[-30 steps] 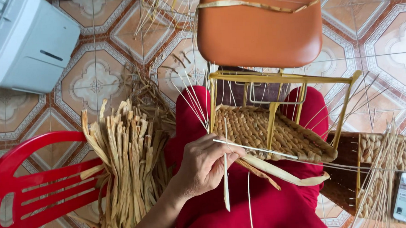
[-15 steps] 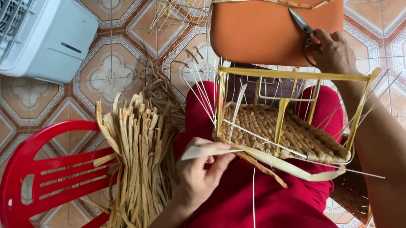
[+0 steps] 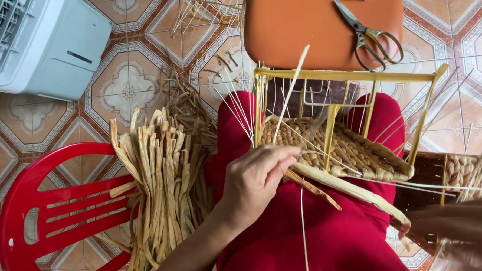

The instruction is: The recorder is weaving a basket or container using dried plant fibers on a yellow metal frame.

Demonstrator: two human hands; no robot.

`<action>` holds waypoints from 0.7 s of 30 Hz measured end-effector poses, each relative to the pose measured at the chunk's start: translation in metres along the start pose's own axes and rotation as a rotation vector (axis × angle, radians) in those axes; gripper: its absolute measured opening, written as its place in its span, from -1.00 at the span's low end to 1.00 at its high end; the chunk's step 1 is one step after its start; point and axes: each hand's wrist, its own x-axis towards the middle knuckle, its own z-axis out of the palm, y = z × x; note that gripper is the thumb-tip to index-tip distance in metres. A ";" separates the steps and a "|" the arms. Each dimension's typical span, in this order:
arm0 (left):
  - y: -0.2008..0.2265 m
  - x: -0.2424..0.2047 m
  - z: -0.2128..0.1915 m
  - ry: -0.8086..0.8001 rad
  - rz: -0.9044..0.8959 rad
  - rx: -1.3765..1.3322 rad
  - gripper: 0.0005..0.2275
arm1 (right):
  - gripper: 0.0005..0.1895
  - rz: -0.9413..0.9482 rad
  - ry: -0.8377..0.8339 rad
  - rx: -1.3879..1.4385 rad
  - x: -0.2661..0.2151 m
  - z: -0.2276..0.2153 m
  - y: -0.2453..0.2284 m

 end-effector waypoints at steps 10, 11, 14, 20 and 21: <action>0.007 0.006 -0.023 -0.171 -0.212 -0.226 -0.91 | -0.82 0.103 -0.239 0.035 0.056 0.078 -0.099; 0.005 0.006 -0.022 -0.262 -0.154 -0.236 -0.85 | -0.84 0.134 -0.186 0.131 0.074 0.067 -0.106; 0.002 -0.001 -0.014 -0.287 -0.035 -0.140 -0.83 | -0.86 0.259 -0.106 0.578 0.092 0.041 -0.118; 0.005 0.009 -0.024 -0.201 -0.050 -0.085 -0.89 | -0.79 0.183 -0.071 0.342 0.079 0.060 -0.131; 0.006 0.011 -0.027 -0.257 -0.106 -0.139 -0.91 | -0.80 0.082 -0.096 0.227 0.075 0.067 -0.135</action>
